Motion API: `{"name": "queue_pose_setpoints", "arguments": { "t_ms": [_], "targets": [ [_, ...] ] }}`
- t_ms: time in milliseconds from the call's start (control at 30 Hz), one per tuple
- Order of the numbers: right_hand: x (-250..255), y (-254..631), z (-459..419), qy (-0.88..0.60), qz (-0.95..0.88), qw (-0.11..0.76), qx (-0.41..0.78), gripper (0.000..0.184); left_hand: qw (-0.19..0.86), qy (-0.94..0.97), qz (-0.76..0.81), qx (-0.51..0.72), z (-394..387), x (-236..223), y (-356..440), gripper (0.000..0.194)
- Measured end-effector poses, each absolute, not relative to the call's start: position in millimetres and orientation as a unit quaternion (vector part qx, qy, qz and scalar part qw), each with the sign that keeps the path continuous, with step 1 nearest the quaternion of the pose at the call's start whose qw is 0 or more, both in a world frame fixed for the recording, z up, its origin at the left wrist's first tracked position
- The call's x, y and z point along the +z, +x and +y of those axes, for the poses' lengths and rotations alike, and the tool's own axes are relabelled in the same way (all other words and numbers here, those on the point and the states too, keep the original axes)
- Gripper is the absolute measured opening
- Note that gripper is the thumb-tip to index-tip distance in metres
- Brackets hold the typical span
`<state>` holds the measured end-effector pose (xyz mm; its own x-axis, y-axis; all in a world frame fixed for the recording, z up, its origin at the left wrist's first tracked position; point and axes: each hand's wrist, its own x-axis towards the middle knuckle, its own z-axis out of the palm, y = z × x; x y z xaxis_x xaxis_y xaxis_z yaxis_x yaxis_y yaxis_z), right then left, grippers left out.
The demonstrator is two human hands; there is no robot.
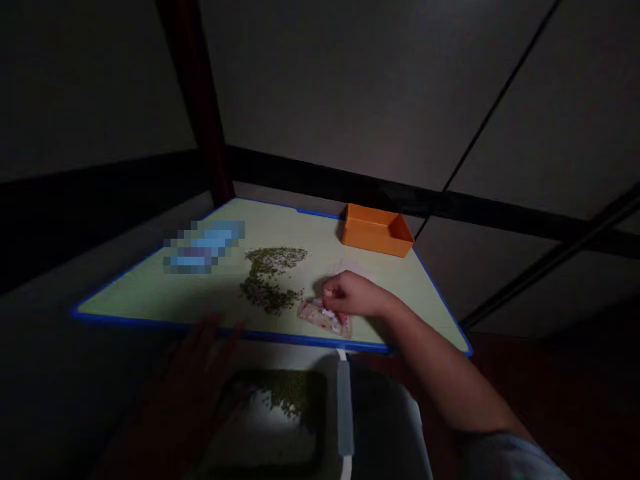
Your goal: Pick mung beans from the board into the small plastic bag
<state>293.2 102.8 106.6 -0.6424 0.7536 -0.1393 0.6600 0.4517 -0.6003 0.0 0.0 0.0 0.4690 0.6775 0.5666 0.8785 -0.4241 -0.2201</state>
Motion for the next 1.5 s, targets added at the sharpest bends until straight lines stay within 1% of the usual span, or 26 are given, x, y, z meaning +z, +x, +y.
{"name": "queue_pose_setpoints", "arguments": {
  "t_ms": [200, 367, 433, 533, 633, 767, 900, 1200, 1400, 1500],
  "targets": [
    [109, 302, 108, -0.463, -0.837, 0.081, 0.28, 0.029, 0.229, -0.812, -0.503, -0.19, -2, -4, -2, 0.07],
    [112, 311, 113, -0.499, -0.832, 0.084, 0.226, 0.028, 0.241, -0.815, -0.492, -0.19, 0, -2, -2, 0.073],
    [112, 315, 114, -0.504, -0.828, 0.101, 0.222, 0.029, 0.246, -0.814, -0.489, -0.191, 0, -1, -1, 0.073],
    [110, 319, 115, -0.486, -0.819, 0.138, 0.271, 0.031, 0.25, -0.813, -0.488, -0.198, -1, 0, 0, 0.071],
    [107, 318, 115, -0.455, -0.814, 0.144, 0.332, 0.031, 0.243, -0.812, -0.492, -0.198, -1, -2, 0, 0.072],
    [102, 315, 116, -0.445, -0.819, 0.124, 0.341, 0.03, 0.23, -0.814, -0.498, -0.191, -1, -5, -2, 0.073],
    [100, 314, 117, -0.447, -0.817, 0.119, 0.345, 0.029, 0.24, -0.812, -0.493, -0.198, 0, -4, -1, 0.073],
    [98, 308, 119, -0.453, -0.83, 0.112, 0.306, 0.03, 0.242, -0.809, -0.496, -0.201, -1, -6, -3, 0.073],
    [100, 307, 123, -0.506, -0.834, 0.099, 0.197, 0.029, 0.228, -0.808, -0.508, -0.192, -1, -11, -5, 0.073],
    [104, 308, 122, -0.531, -0.831, 0.082, 0.143, 0.031, 0.219, -0.807, -0.51, -0.2, -1, -12, -5, 0.073]
  ]
}}
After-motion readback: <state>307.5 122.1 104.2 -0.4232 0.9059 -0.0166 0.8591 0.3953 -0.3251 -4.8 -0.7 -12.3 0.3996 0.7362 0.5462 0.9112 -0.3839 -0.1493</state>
